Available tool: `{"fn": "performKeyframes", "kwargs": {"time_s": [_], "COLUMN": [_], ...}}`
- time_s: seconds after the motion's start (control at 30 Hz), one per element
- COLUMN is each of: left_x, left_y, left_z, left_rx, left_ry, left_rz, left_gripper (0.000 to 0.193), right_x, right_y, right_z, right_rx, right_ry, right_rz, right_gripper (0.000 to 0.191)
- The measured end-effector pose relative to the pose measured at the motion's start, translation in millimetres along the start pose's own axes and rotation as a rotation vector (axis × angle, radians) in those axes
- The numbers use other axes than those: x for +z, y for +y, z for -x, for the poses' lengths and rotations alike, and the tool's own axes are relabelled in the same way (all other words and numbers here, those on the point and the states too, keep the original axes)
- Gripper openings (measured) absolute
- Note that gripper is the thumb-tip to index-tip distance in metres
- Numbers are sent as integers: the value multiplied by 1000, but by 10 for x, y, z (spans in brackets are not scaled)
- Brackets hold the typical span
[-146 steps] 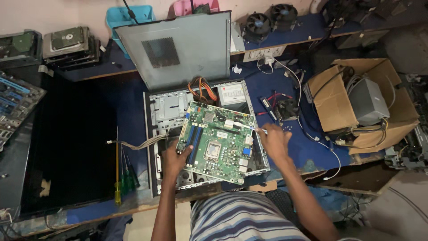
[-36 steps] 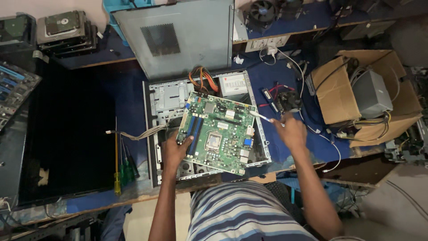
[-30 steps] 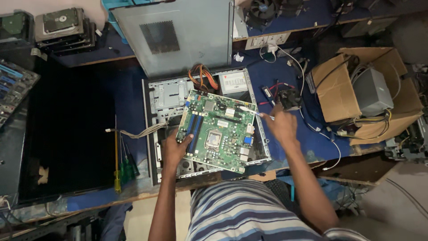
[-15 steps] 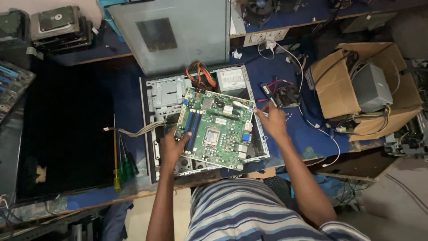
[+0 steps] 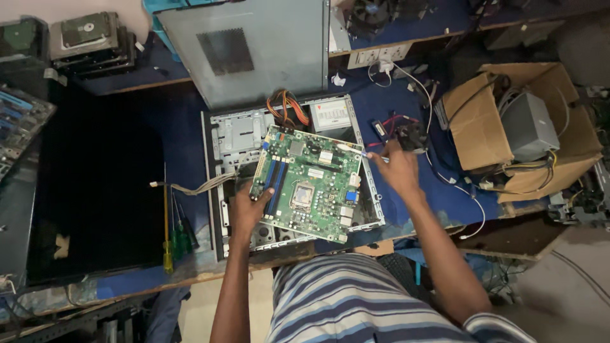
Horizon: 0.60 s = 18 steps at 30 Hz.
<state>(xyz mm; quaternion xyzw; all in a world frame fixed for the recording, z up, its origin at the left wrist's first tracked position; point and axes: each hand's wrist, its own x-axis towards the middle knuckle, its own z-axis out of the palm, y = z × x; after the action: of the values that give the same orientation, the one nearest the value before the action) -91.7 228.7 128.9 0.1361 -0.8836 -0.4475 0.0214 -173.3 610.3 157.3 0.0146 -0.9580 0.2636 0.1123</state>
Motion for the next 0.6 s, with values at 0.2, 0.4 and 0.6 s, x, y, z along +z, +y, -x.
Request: {"fn": "performKeyframes", "kwargs": {"time_s": [0.2, 0.4, 0.6], "left_x": [-2, -59, -84], "left_y": [-29, 59, 110], "left_z": [8, 20, 28], "left_rx": [93, 65, 19], "left_ry": [18, 31, 6], "left_rz": [57, -3, 52], "left_gripper": [51, 52, 53], "right_x": [-9, -206, -282], "right_y": [208, 317, 205], "right_z": [35, 48, 28], "right_rx": [124, 167, 197], "right_ry": [-162, -242, -230], "right_rz": [75, 123, 117], "right_gripper": [51, 52, 40]}}
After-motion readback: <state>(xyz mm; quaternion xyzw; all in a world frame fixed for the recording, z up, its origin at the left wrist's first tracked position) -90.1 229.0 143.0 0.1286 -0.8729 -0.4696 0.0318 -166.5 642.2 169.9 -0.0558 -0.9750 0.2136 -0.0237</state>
